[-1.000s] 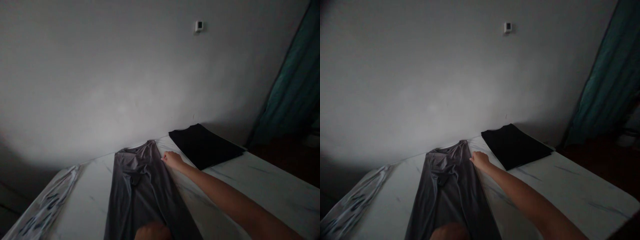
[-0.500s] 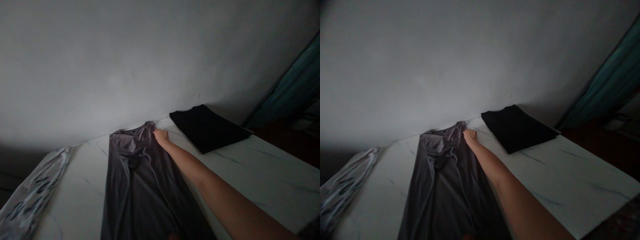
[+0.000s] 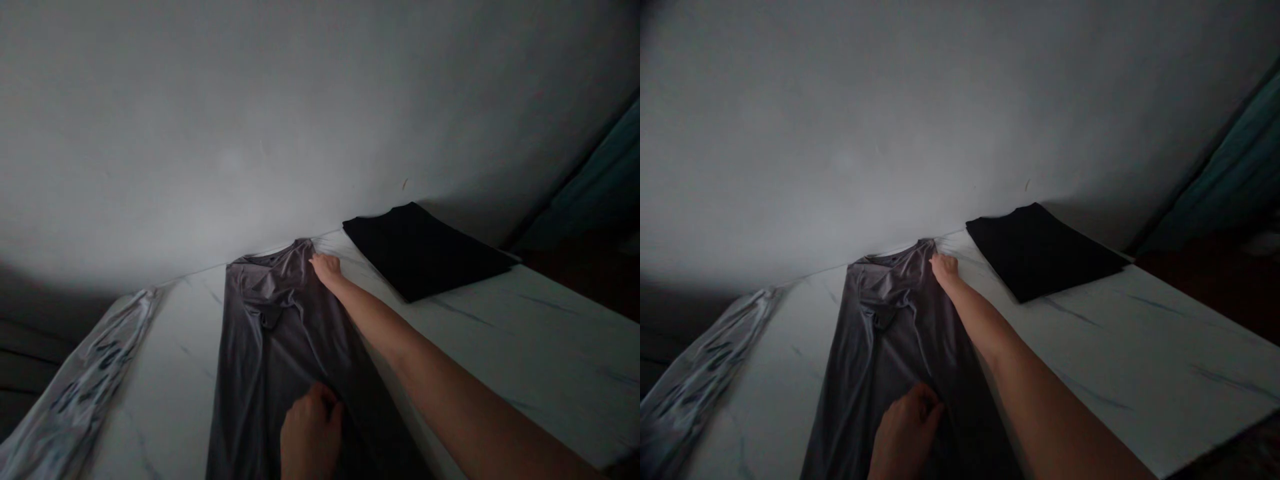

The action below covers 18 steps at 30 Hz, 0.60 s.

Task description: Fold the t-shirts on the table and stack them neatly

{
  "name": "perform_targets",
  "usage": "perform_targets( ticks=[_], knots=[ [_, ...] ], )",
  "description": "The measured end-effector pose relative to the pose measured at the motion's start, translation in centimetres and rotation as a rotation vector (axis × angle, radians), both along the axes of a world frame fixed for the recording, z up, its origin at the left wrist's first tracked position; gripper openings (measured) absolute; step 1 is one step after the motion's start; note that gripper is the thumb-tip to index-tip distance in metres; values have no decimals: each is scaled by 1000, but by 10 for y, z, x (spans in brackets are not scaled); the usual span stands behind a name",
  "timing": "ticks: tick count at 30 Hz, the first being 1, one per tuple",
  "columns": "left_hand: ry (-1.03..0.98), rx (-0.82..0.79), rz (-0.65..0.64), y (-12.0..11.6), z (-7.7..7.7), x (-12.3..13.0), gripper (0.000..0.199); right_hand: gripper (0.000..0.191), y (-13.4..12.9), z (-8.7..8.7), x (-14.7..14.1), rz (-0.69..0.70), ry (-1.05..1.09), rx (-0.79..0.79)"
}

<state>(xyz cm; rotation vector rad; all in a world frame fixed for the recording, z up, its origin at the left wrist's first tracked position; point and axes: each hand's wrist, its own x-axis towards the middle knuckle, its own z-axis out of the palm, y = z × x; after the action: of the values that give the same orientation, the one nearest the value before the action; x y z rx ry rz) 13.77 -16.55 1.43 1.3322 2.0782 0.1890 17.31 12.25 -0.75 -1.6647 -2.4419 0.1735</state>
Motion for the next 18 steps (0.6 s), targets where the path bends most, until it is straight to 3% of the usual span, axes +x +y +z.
perform_targets(
  ticks=[7,13,18],
  knots=[
    [-71,22,-2,-11,-13,-19,12,34,8,-3,0,-13,37,22],
    [-20,-6,-19,-11,-8,-27,14,33,10,-6,-1,-21,47,15],
    [64,-140,-104,0,-5,-25,18,31,7,2,-4,-36,52,42]
  ],
)
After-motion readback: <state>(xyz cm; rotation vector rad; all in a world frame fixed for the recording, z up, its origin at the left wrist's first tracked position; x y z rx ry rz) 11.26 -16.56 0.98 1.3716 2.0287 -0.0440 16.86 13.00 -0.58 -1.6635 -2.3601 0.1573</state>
